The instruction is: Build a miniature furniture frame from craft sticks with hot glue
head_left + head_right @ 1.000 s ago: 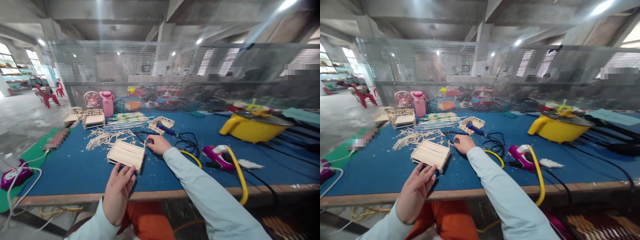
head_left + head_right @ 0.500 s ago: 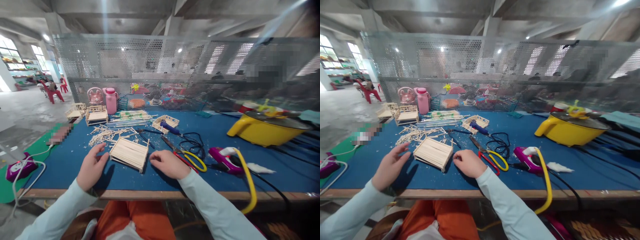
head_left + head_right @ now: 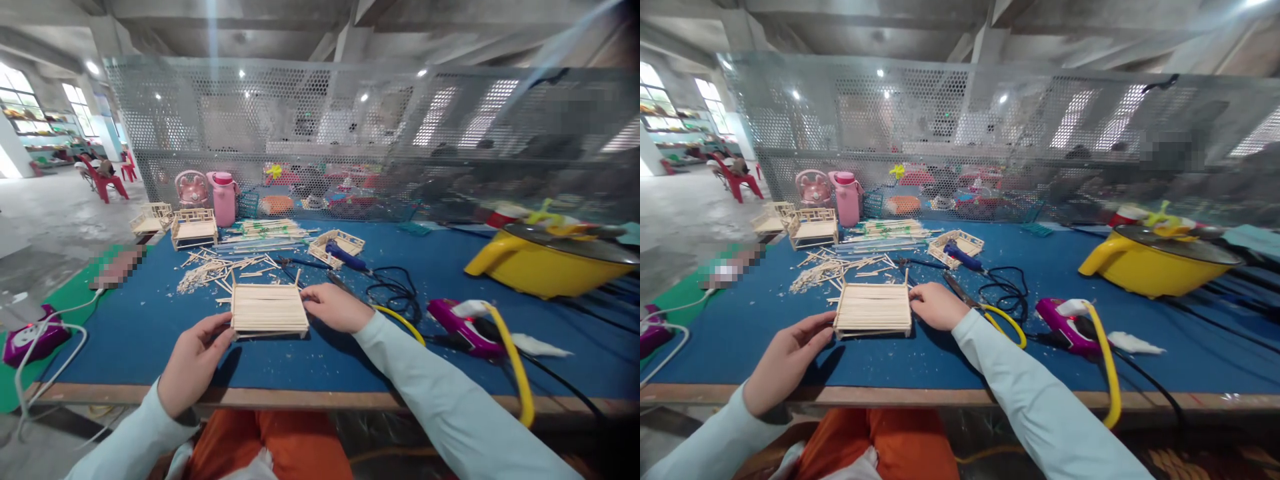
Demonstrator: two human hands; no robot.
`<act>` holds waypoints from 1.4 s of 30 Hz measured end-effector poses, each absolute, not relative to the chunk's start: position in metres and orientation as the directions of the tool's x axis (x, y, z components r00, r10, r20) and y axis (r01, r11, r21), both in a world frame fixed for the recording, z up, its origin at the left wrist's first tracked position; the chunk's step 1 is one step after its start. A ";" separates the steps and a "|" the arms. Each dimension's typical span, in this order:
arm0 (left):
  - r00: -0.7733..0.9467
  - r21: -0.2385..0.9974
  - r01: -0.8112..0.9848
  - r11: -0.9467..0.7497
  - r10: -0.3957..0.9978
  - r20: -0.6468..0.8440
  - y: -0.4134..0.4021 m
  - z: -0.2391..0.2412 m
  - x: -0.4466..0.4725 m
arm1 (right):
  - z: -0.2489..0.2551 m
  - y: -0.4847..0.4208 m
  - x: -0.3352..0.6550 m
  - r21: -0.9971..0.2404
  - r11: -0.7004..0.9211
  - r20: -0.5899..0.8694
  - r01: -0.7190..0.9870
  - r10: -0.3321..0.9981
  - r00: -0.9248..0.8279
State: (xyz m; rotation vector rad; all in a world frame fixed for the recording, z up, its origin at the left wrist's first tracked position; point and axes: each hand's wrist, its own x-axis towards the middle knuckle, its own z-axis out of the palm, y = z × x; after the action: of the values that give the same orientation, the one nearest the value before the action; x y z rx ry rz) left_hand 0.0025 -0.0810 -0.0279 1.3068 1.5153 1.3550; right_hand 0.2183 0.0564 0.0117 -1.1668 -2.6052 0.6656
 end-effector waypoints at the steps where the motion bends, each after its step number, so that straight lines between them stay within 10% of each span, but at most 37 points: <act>1: -0.236 0.973 0.223 -0.060 0.965 0.113 -0.081 -0.029 0.002 | 0.011 0.058 0.219 -0.490 0.582 -0.009 0.649 0.741 -0.671; 9: -0.319 0.879 0.472 -0.066 0.917 0.240 -0.057 -0.008 -0.030 | 0.032 0.072 0.229 -0.405 0.555 -0.076 0.727 0.772 -0.631; 16: -0.401 0.756 0.622 -0.204 0.747 0.531 0.043 0.030 -0.065 | 0.042 0.106 0.221 -0.677 0.586 0.377 0.446 0.796 -0.473; 26: 0.069 0.954 0.296 -0.036 0.997 0.016 0.026 0.002 -0.077 | 0.003 0.102 0.223 -0.776 0.549 0.283 0.310 0.743 -0.607; 42: 0.058 0.884 0.460 -0.083 0.996 0.063 0.029 -0.007 -0.059 | -0.001 0.104 0.216 -0.839 0.418 0.224 0.349 0.849 -0.478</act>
State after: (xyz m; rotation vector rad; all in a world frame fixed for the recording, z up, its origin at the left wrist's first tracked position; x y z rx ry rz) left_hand -0.0590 0.0293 -0.0068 1.6341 1.4836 0.9667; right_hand 0.2159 0.1043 -0.0006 -1.0117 -2.0196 0.9814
